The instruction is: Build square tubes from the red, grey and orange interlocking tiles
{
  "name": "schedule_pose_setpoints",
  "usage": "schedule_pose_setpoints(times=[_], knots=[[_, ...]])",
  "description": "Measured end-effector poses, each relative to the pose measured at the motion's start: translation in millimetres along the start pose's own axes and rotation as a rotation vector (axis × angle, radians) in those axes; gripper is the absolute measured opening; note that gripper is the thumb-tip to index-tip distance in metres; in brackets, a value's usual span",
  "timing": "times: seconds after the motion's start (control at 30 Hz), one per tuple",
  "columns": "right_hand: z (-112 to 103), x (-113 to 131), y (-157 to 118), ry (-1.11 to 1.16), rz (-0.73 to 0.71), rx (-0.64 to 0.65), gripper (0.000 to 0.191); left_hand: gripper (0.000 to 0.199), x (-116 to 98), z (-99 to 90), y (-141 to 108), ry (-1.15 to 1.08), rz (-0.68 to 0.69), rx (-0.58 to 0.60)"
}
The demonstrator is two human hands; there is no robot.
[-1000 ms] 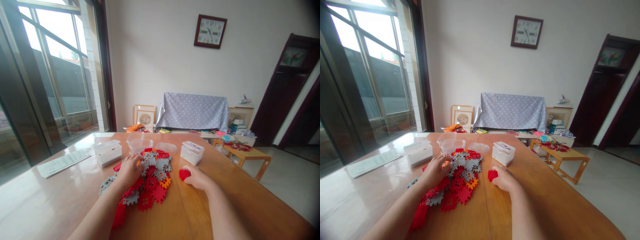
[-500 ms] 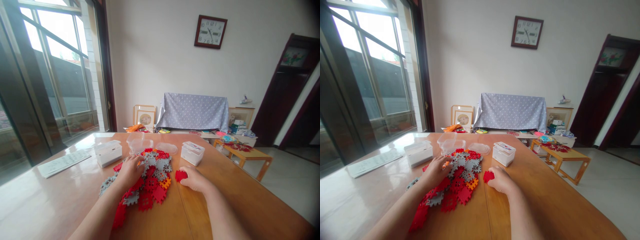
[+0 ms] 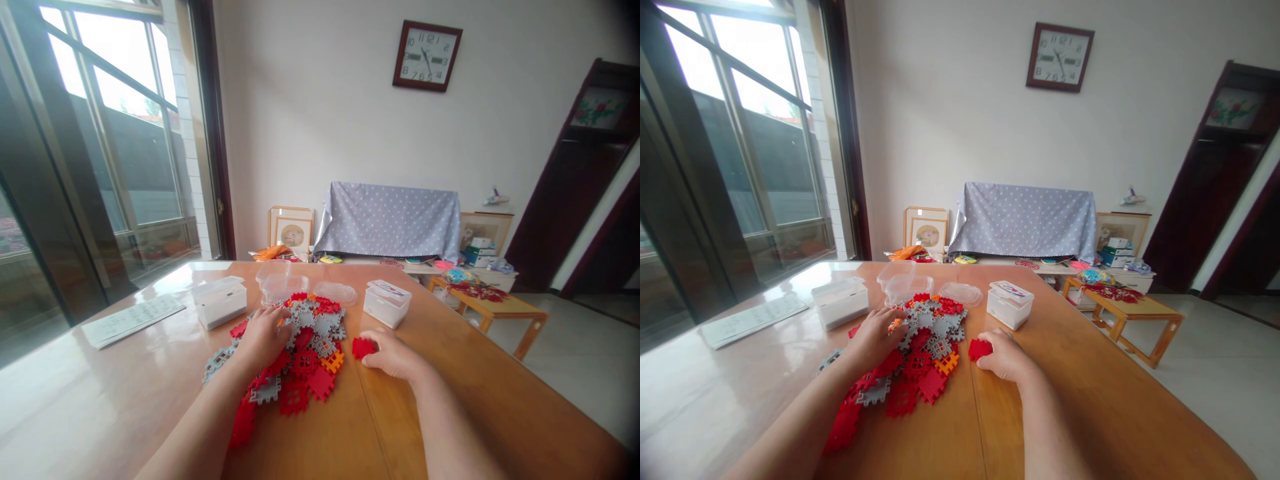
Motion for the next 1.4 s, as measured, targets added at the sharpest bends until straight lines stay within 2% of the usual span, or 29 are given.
schedule_pose_setpoints(times=[0.23,0.37,0.53,0.67,0.77,0.87,1.03,1.27,1.4], knots=[[-1,0,-3,0.066,-0.008,-0.007,0.053,0.028,1,0.9,1,0.024,0.013,-0.003],[2,-3,1,0.147,-0.001,-0.068,0.062,0.028,3,2.6,1,0.025,0.012,-0.011],[1,-11,17,0.228,0.086,-0.301,0.054,0.027,4,1.7,2,0.020,0.025,-0.026],[-12,-25,21,0.201,0.235,-0.538,0.059,0.027,3,-0.1,2,0.014,0.046,-0.032],[-18,-33,20,0.158,0.298,-0.641,0.060,0.028,3,-1.1,2,0.004,0.054,-0.026],[-18,-35,21,0.125,0.312,-0.664,0.063,0.030,2,-2.0,2,-0.010,0.045,-0.012],[-13,-36,28,0.080,0.331,-0.624,0.064,0.030,2,-2.0,1,-0.033,0.027,-0.010],[-15,-38,26,-0.006,0.336,-0.714,0.034,0.029,4,1.4,0,-0.041,0.033,-0.021],[-19,-31,21,-0.021,0.287,-0.735,0.030,0.027,4,-2.2,-1,-0.042,0.003,-0.045]])
Point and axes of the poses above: each hand's wrist, its own y-axis towards the middle knuckle, its own z-axis out of the palm, x = y × z, the point moved 1 cm from there along y, towards the middle knuckle, and after that the axes turned 1 degree about y, right-handed, at the moved point
